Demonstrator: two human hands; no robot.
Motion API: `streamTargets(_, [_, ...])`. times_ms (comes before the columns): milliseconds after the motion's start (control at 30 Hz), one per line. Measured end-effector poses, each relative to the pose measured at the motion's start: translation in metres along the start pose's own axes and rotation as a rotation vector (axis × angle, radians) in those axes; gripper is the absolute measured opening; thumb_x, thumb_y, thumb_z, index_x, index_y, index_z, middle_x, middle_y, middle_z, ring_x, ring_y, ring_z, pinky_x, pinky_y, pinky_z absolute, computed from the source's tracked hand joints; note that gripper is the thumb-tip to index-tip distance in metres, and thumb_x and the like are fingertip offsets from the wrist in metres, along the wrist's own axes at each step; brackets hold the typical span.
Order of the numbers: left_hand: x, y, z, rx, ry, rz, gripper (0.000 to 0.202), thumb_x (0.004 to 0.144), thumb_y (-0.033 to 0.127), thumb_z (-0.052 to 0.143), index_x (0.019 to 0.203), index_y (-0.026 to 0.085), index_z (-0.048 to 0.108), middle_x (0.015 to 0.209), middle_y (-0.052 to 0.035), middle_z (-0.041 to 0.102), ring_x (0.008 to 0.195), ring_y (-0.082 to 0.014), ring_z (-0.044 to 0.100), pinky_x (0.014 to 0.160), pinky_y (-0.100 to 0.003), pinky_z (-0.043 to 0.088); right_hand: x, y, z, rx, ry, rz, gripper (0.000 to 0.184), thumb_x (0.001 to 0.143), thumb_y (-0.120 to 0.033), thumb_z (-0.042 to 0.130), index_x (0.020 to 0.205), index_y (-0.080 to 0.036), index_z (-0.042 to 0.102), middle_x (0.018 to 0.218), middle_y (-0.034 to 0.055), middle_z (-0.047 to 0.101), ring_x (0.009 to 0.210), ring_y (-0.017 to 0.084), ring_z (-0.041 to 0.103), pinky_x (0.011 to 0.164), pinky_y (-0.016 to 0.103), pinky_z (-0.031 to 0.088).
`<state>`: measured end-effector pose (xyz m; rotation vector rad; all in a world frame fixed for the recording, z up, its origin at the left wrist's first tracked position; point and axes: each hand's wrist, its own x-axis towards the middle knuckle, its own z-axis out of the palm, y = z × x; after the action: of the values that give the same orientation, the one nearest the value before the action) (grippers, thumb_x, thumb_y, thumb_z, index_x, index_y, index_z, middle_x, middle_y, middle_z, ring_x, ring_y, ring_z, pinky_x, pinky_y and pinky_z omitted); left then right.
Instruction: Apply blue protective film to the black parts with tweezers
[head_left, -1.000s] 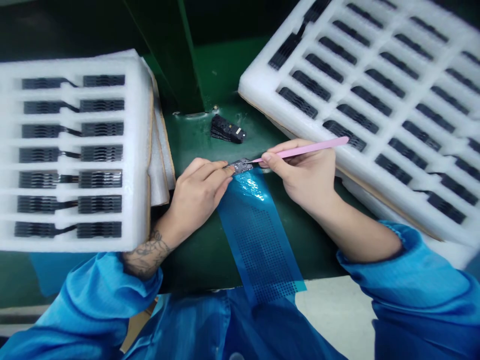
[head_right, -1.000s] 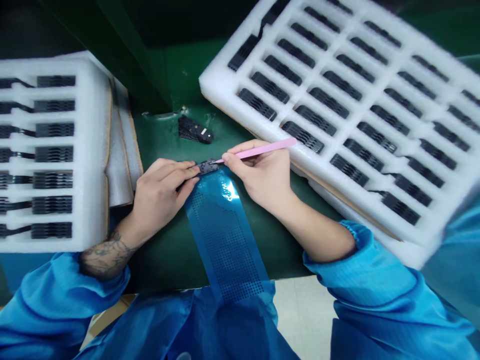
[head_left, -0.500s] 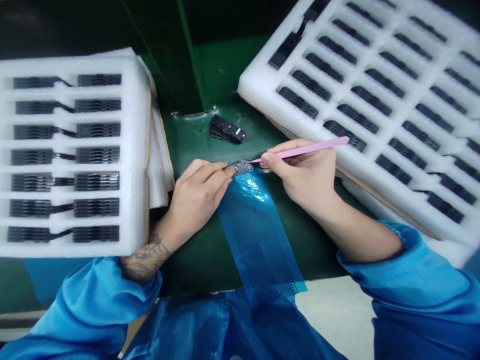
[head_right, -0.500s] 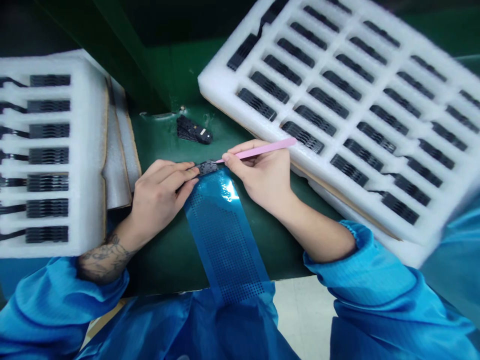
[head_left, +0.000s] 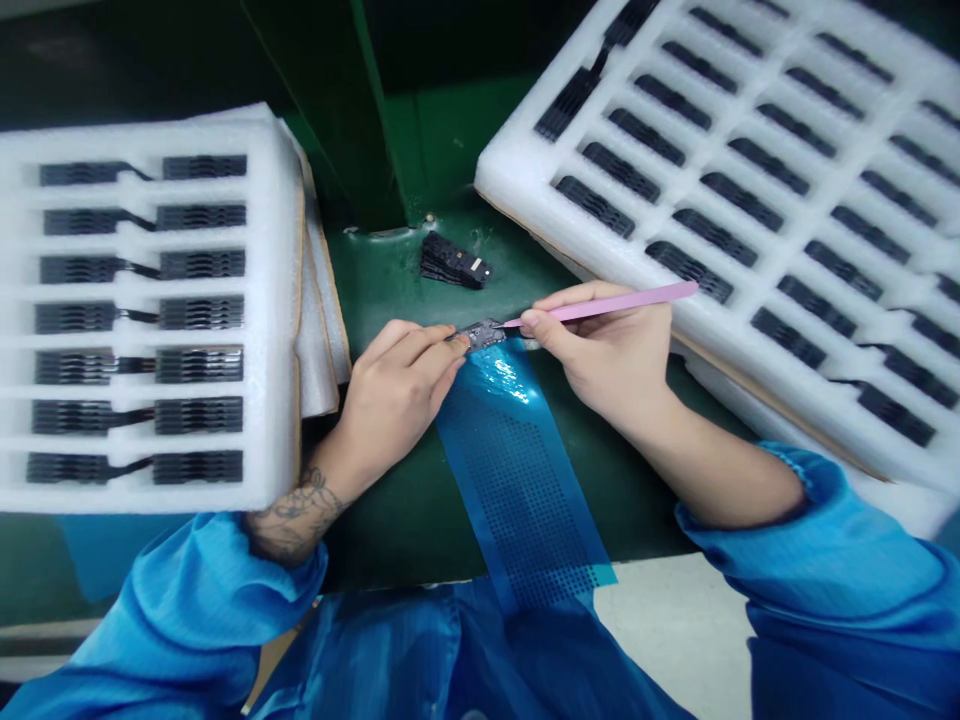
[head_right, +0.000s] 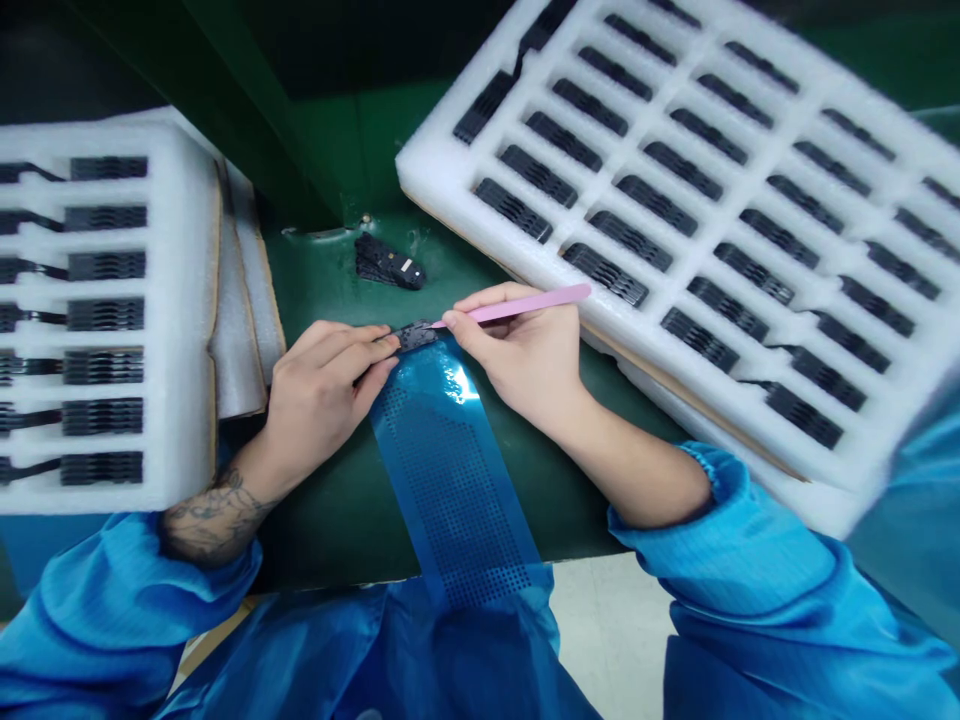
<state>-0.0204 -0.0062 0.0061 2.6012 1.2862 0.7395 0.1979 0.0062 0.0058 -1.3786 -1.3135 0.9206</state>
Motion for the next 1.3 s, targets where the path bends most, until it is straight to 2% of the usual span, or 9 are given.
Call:
streamTargets(267, [-0.002,-0.002,0.002,-0.056,0.006,-0.001,0.018,0.096,0.019,0.062,0.112,0.017,0.07,0.113,-0.0065,0.075,0.104,-0.0202,0.066,0.093,-0.037,0.058,-0.006,0.006,-0.006,0.074,0.024,-0.18,0.013,0.091,-0.036,0.072,0.103,-0.032,0.076,0.077,-0.0003,0.076,0.069,0.02,0.073,0.07,0.04,0.062])
streamTargets(400, [-0.003,-0.002,0.002,-0.095,-0.015,0.006,0.017,0.097,0.019,0.06,0.112,0.018,0.069,0.115,-0.0069,0.074,0.105,-0.0203,0.065,0.095,-0.037,0.056,-0.005,0.007,-0.008,-0.149,-0.249,-0.472,0.019,0.085,-0.03,0.079,0.102,-0.036,0.077,0.105,0.0007,0.08,0.102,0.027,0.074,0.094,0.047,0.057])
streamTargets(500, [-0.003,-0.001,0.002,-0.087,-0.027,-0.002,0.019,0.098,0.018,0.059,0.115,0.018,0.066,0.114,-0.0063,0.074,0.104,-0.0204,0.065,0.095,-0.037,0.055,-0.001,0.009,-0.008,-0.301,-0.37,-0.586,0.013,0.082,-0.028,0.081,0.092,-0.036,0.077,0.111,-0.0016,0.08,0.104,0.027,0.073,0.093,0.048,0.054])
streamTargets(767, [-0.004,-0.001,0.002,-0.054,-0.007,-0.069,0.015,0.099,0.016,0.053,0.107,0.016,0.066,0.116,-0.0092,0.071,0.105,-0.0222,0.063,0.094,-0.039,0.055,-0.003,-0.003,-0.034,-0.674,-0.098,-0.7,0.013,0.088,-0.021,0.073,0.096,-0.031,0.075,0.109,0.0016,0.08,0.099,0.028,0.074,0.082,0.046,0.055])
streamTargets(867, [-0.009,-0.003,-0.002,-0.06,-0.048,-0.045,0.022,0.097,0.012,0.051,0.106,0.016,0.071,0.134,-0.0131,0.063,0.114,-0.0255,0.06,0.098,-0.044,0.053,-0.01,-0.008,-0.033,-0.511,-0.097,-0.797,0.028,0.085,-0.013,0.075,0.107,-0.03,0.075,0.113,0.0038,0.079,0.1,0.027,0.075,0.083,0.044,0.058])
streamTargets(933, [-0.013,-0.004,-0.007,-0.099,-0.098,-0.032,0.022,0.095,0.015,0.055,0.109,0.017,0.072,0.139,-0.0142,0.059,0.119,-0.0277,0.058,0.101,-0.048,0.052,-0.018,-0.01,-0.027,-0.22,-0.226,-0.729,0.038,0.088,-0.013,0.072,0.122,-0.028,0.072,0.111,0.0049,0.079,0.095,0.024,0.076,0.081,0.04,0.061])
streamTargets(1067, [-0.016,-0.006,-0.014,-0.173,-0.178,-0.019,0.028,0.093,0.026,0.066,0.118,0.015,0.072,0.142,-0.0146,0.058,0.126,-0.0293,0.055,0.108,-0.049,0.05,-0.027,-0.01,-0.017,0.201,-0.521,-0.274,0.036,0.101,-0.037,0.056,0.134,-0.024,0.067,0.087,0.0046,0.078,0.071,0.016,0.073,0.063,0.03,0.061])
streamTargets(1133, [-0.016,-0.007,-0.014,-0.178,-0.18,-0.015,0.028,0.094,0.029,0.067,0.117,0.016,0.073,0.14,-0.0125,0.06,0.125,-0.0279,0.054,0.108,-0.048,0.051,-0.027,-0.009,-0.015,0.238,-0.558,-0.141,0.034,0.099,-0.044,0.06,0.122,-0.024,0.075,0.081,0.004,0.075,0.065,0.014,0.069,0.058,0.028,0.058])
streamTargets(1300, [-0.013,-0.009,-0.01,-0.191,-0.142,-0.029,0.021,0.092,0.029,0.069,0.107,0.017,0.077,0.133,-0.0095,0.067,0.117,-0.0258,0.057,0.102,-0.046,0.055,-0.021,-0.009,-0.014,0.11,-0.518,0.046,0.023,0.084,-0.032,0.08,0.106,-0.025,0.08,0.081,0.0028,0.078,0.068,0.016,0.072,0.065,0.029,0.062])
